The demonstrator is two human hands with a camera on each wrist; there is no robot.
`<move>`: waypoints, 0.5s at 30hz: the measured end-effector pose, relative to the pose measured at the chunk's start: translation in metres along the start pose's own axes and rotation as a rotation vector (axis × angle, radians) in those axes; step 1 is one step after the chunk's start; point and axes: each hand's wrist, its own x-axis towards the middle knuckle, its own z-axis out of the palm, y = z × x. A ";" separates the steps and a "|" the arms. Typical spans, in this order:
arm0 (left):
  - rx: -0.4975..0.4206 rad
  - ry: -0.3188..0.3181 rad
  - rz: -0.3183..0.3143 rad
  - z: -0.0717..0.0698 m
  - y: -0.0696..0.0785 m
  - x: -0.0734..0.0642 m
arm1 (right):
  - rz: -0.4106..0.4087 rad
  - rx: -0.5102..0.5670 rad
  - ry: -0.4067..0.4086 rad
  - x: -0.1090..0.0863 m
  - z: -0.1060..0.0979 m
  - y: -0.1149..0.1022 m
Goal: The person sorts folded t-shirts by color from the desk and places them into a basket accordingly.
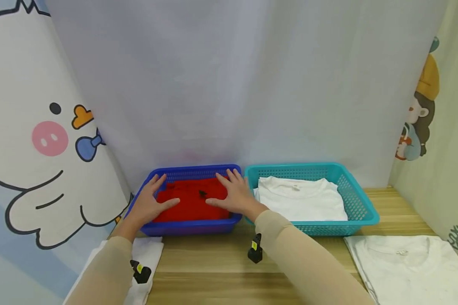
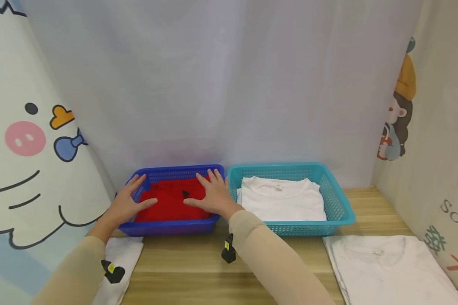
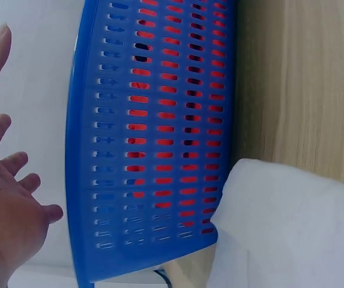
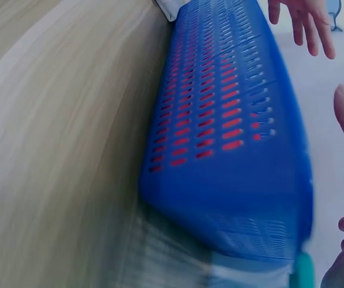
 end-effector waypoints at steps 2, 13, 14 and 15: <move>0.087 0.019 0.036 -0.001 0.003 -0.005 | -0.016 -0.034 -0.004 -0.008 -0.006 0.001; 0.423 0.036 0.175 0.009 0.028 -0.064 | -0.149 -0.106 0.022 -0.094 -0.051 0.033; 0.433 0.029 0.176 0.010 0.028 -0.072 | -0.154 -0.117 0.026 -0.103 -0.052 0.037; 0.443 0.023 0.173 0.010 0.029 -0.081 | -0.162 -0.123 0.032 -0.113 -0.052 0.041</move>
